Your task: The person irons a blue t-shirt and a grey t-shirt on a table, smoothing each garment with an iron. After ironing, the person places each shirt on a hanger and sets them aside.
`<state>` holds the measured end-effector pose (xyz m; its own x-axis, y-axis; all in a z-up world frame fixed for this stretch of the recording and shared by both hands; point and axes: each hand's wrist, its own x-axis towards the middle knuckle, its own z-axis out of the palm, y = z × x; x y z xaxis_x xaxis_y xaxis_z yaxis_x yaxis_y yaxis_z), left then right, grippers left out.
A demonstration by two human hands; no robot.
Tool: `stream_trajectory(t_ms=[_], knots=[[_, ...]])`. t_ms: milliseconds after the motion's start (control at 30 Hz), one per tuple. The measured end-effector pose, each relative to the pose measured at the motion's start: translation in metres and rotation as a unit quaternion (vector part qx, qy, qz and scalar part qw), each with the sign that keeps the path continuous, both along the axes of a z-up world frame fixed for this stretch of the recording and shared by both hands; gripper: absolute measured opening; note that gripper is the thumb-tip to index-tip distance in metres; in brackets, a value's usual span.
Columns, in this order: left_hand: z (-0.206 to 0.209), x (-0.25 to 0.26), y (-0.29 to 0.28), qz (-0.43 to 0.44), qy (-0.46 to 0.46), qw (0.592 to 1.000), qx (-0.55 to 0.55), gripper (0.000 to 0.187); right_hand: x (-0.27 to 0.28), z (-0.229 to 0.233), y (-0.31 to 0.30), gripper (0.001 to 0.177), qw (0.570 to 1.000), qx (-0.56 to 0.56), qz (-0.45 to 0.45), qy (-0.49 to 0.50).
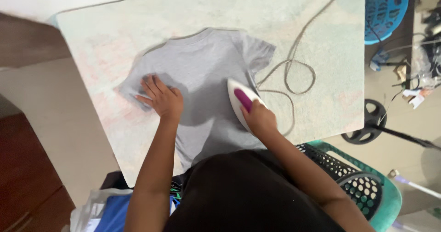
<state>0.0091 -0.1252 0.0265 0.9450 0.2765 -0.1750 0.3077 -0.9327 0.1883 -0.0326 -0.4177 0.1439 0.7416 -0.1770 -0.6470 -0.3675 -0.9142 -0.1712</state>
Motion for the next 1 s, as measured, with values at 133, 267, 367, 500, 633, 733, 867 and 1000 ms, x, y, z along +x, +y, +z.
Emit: stream_trajectory(t_ms=[133,267,367,500,633,733,867,1000], knots=[[0.008,0.049,-0.040,-0.080,-0.038,0.993,-0.072,0.064,-0.036,0.019,-0.059,0.050,0.999,-0.027,-0.002,-0.018],[0.003,0.105,-0.105,-0.215,-0.110,0.956,-0.165,0.060,-0.061,0.044,-0.109,0.047,0.993,-0.062,-0.049,-0.087],[0.001,0.138,-0.140,-0.255,-0.156,0.945,-0.134,0.064,-0.069,0.051,-0.128,0.048,0.981,-0.059,-0.087,-0.165],[0.018,0.162,-0.143,-0.242,0.012,0.964,-0.105,0.037,-0.062,0.047,-0.136,0.049,0.975,-0.024,-0.124,-0.181],[0.031,0.160,-0.112,-0.221,0.053,0.968,-0.106,0.032,-0.051,0.037,-0.135,0.048,0.975,0.000,-0.106,-0.197],[0.029,0.134,-0.108,-0.246,-0.189,0.950,-0.043,0.024,-0.039,0.030,-0.132,0.048,0.974,0.001,-0.083,-0.210],[0.022,0.103,-0.156,-0.288,-0.147,0.913,-0.249,0.009,-0.014,0.030,-0.130,0.048,0.976,0.005,-0.083,-0.201],[0.017,0.070,-0.216,-0.335,-0.159,0.906,-0.204,0.024,-0.006,0.039,-0.136,0.048,0.970,-0.002,-0.117,-0.213]])
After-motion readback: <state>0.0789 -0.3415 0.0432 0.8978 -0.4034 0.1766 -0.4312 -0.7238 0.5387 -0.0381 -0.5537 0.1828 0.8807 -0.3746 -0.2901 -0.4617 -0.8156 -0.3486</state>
